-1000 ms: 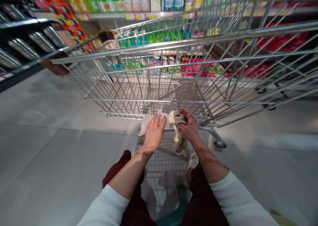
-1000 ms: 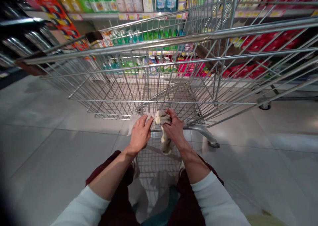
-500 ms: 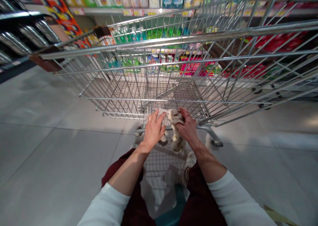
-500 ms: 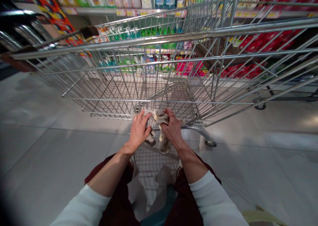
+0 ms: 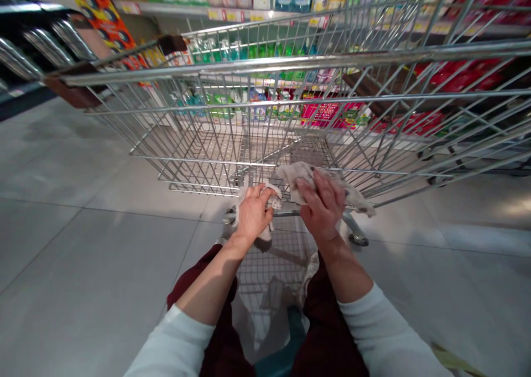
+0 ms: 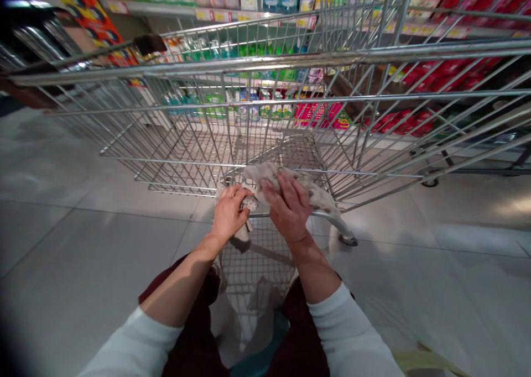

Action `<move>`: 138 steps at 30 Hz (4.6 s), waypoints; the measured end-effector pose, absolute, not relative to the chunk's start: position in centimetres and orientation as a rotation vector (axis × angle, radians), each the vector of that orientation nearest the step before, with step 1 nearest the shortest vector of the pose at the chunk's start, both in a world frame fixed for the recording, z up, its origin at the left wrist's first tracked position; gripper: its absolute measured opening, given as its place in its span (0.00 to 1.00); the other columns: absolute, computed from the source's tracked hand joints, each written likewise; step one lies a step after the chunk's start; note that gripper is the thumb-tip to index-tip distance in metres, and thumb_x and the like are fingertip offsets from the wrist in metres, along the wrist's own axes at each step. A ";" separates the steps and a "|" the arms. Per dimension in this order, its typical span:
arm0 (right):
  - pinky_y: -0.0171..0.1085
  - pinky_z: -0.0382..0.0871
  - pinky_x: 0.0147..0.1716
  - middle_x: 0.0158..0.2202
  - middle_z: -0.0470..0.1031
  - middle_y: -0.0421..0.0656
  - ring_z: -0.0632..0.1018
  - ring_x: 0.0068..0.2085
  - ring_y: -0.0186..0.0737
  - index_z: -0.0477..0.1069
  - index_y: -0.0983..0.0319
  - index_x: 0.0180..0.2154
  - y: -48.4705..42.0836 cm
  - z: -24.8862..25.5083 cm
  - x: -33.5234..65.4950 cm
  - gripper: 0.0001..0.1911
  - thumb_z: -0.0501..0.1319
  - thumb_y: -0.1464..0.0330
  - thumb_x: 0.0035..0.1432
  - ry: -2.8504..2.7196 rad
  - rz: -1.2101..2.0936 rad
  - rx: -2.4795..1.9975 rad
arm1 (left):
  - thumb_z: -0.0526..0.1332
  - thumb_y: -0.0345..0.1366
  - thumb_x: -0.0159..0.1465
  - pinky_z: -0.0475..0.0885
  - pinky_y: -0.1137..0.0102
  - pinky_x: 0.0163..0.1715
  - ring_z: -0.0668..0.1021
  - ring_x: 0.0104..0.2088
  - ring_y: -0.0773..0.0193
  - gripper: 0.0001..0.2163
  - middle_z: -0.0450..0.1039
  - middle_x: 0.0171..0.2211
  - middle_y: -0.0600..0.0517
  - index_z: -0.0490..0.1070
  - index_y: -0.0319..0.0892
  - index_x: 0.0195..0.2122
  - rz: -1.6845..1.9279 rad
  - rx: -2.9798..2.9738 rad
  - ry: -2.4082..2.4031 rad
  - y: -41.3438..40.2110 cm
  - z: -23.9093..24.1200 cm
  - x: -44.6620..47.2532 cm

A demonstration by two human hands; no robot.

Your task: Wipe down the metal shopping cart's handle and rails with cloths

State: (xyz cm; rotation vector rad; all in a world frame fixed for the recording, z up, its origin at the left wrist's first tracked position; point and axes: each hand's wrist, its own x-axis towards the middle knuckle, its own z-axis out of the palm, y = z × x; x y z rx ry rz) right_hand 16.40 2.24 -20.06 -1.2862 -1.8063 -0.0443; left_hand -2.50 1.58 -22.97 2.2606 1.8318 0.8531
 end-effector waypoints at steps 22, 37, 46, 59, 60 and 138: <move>0.36 0.73 0.51 0.52 0.80 0.45 0.75 0.55 0.41 0.75 0.57 0.56 2.3 -23.6 14.0 0.23 0.58 0.77 0.61 -2.256 -0.008 -1.260 | 0.59 0.27 0.54 0.73 0.58 0.53 0.73 0.56 0.49 0.34 0.71 0.57 0.42 0.58 0.37 0.65 0.895 2.086 1.935 1.6 -22.9 -2.5; 0.44 0.67 0.59 0.53 0.78 0.44 0.74 0.57 0.43 0.80 0.52 0.48 3.5 -20.5 16.3 0.20 0.54 0.74 0.65 -1.775 -0.507 -1.135 | 0.58 0.26 0.54 0.72 0.57 0.56 0.73 0.54 0.49 0.33 0.74 0.56 0.45 0.62 0.38 0.64 0.845 2.184 1.888 2.4 -22.9 -2.9; 0.41 0.69 0.55 0.58 0.77 0.42 0.74 0.56 0.42 0.78 0.51 0.52 3.9 -25.0 16.0 0.20 0.55 0.74 0.67 -2.074 -0.408 -1.243 | 0.57 0.27 0.55 0.72 0.57 0.54 0.73 0.53 0.47 0.33 0.75 0.54 0.43 0.63 0.36 0.64 0.830 2.191 1.889 2.4 -22.8 -3.0; 0.39 0.69 0.52 0.46 0.81 0.43 0.76 0.47 0.41 0.79 0.56 0.50 3.7 -23.3 16.5 0.22 0.57 0.77 0.58 -1.983 -0.445 -1.125 | 0.58 0.27 0.55 0.71 0.57 0.55 0.73 0.54 0.48 0.32 0.74 0.55 0.43 0.62 0.38 0.64 0.820 2.213 1.902 2.4 -22.9 -3.1; 0.39 0.69 0.52 0.46 0.81 0.43 0.76 0.47 0.41 0.79 0.55 0.50 3.8 -22.9 17.0 0.23 0.57 0.78 0.58 -1.914 -0.492 -1.109 | 0.58 0.27 0.55 0.71 0.57 0.55 0.73 0.54 0.48 0.32 0.74 0.55 0.44 0.62 0.38 0.64 0.817 2.215 1.901 2.4 -22.9 -3.1; 0.43 0.68 0.53 0.46 0.78 0.46 0.75 0.48 0.44 0.79 0.56 0.41 5.1 -22.3 21.2 0.15 0.56 0.73 0.60 -1.605 -0.540 -1.300 | 0.58 0.28 0.56 0.72 0.58 0.54 0.73 0.54 0.47 0.32 0.74 0.55 0.44 0.63 0.38 0.64 0.828 2.214 1.959 3.2 -23.2 -4.0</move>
